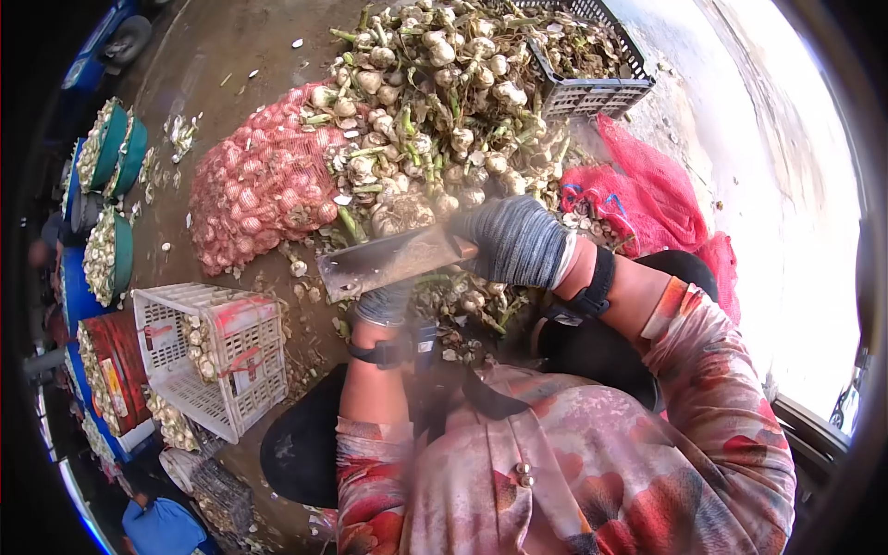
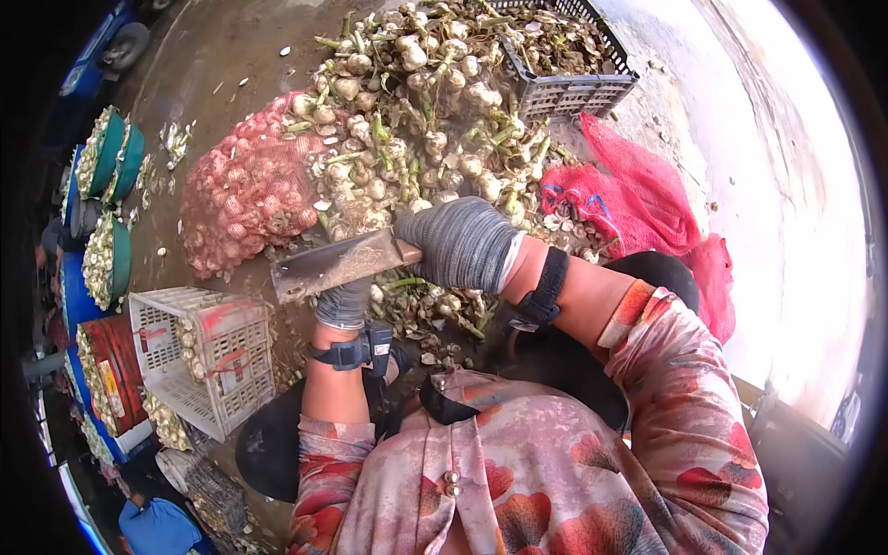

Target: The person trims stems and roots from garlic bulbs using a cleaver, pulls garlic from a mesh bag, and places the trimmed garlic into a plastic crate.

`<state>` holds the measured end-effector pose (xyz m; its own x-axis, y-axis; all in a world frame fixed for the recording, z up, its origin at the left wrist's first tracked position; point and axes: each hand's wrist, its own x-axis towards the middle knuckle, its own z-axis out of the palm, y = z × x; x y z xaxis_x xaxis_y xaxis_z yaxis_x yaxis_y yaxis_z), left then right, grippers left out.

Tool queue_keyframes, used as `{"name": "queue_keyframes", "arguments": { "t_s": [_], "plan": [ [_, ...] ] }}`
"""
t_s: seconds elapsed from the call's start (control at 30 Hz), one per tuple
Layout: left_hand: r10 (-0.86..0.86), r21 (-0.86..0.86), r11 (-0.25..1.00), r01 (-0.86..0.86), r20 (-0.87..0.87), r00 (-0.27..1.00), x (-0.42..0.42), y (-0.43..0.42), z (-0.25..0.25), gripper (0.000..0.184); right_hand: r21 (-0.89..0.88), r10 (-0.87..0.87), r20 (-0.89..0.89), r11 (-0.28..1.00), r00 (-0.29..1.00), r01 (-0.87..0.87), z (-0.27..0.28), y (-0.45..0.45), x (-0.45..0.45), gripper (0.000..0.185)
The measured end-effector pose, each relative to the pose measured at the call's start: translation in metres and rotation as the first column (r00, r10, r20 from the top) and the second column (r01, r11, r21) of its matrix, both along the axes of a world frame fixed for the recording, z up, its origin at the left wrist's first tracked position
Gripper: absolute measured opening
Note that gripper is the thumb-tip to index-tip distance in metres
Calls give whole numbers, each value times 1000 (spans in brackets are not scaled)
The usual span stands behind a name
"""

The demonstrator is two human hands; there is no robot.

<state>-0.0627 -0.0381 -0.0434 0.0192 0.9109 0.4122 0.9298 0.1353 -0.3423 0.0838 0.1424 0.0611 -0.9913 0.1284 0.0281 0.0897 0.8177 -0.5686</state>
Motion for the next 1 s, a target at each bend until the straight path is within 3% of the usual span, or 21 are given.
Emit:
{"name": "queue_keyframes", "arguments": {
  "t_s": [0.03, 0.07, 0.1, 0.13, 0.2, 0.23, 0.33, 0.37, 0.4, 0.43, 0.47, 0.5, 0.53, 0.6, 0.63, 0.67, 0.7, 0.73, 0.8, 0.9, 1.0],
  "plan": [
    [209, -211, 973, -91, 645, 735, 2, -9, 0, 39, 13, 25, 66, 1000, 998, -26, 1, -2, -1, 22],
    [308, -327, 944, -32, 847, 434, 4, -11, -3, 40, 23, 49, 131, 998, 990, -52, 1, -2, -1, 22],
    [422, -423, 906, -8, 902, 88, 7, -14, -7, 42, 49, 43, 119, 998, 992, -50, -6, -4, 1, 26],
    [221, -190, 974, -120, 910, 351, 10, -15, -24, 49, 47, 40, 123, 998, 992, -46, -5, -5, 2, 26],
    [33, 76, 985, -155, 798, 602, 16, -20, -36, 58, 45, 40, 255, 998, 966, -53, -3, -7, 3, 27],
    [-28, 102, 980, -171, 922, 386, 23, -20, -24, 58, 44, 33, 257, 998, 966, -46, -9, -4, 4, 27],
    [26, -69, 997, 45, 780, 626, 17, -19, -26, 62, 92, 36, 268, 994, 963, -63, -41, 1, 8, 28],
    [-163, 167, 979, -116, 986, 43, 30, -10, -23, 64, 85, 35, 257, 995, 966, -59, -47, 2, 7, 28],
    [-278, 222, 949, -224, 924, -262, 35, -2, -5, 64, 77, 33, 251, 996, 967, -54, -48, 3, 6, 29],
    [-429, 261, 891, -371, 749, -504, 40, 6, 12, 65, 84, 14, 271, 996, 962, -39, -44, 2, 4, 25],
    [-343, 279, 917, -287, 917, -205, 40, 13, 37, 65, 89, 13, 270, 995, 963, -39, -49, 4, 3, 25],
    [-236, 259, 944, -206, 963, 130, 40, 16, 59, 64, 115, -73, 308, 993, 948, 40, -64, 7, 2, 25],
    [-211, 252, 945, -206, 956, 204, 41, 14, 68, 64, 144, -161, 343, 983, 925, 118, -81, 13, 0, 25],
    [-237, 240, 936, -257, 971, 46, 45, -4, 82, 64, 156, -343, 534, 938, 773, 310, -130, 86, 17, 29],
    [-229, 224, 931, -288, 973, 17, 42, -10, 81, 64, 104, -404, 394, 912, 826, 397, -117, 72, 8, 32],
    [-274, 288, 891, -350, 957, 90, 45, -9, 76, 64, 65, -442, 263, 895, 858, 441, -101, 63, 12, 35],
    [-207, 149, 908, -392, 972, -111, 38, -9, 72, 59, 59, -418, 196, 908, 887, 415, -70, 39, 7, 36],
    [-226, 170, 903, -395, 969, -99, 29, -2, 73, 59, -7, -288, 123, 957, 950, 291, -47, 21, 5, 32],
    [-34, -23, 951, -308, 983, -178, 26, -7, 74, 47, 79, -83, 103, 994, 991, 75, -14, -4, 7, 23],
    [10, 90, 946, -313, 953, 303, 13, -33, -16, 48, 31, 5, 98, 999, 995, -8, 2, -18, 9, 24],
    [-99, 184, 905, -384, 968, 231, 15, -30, -23, 61, 43, 56, 142, 997, 988, -63, -4, -22, 11, 25]
  ]
}}
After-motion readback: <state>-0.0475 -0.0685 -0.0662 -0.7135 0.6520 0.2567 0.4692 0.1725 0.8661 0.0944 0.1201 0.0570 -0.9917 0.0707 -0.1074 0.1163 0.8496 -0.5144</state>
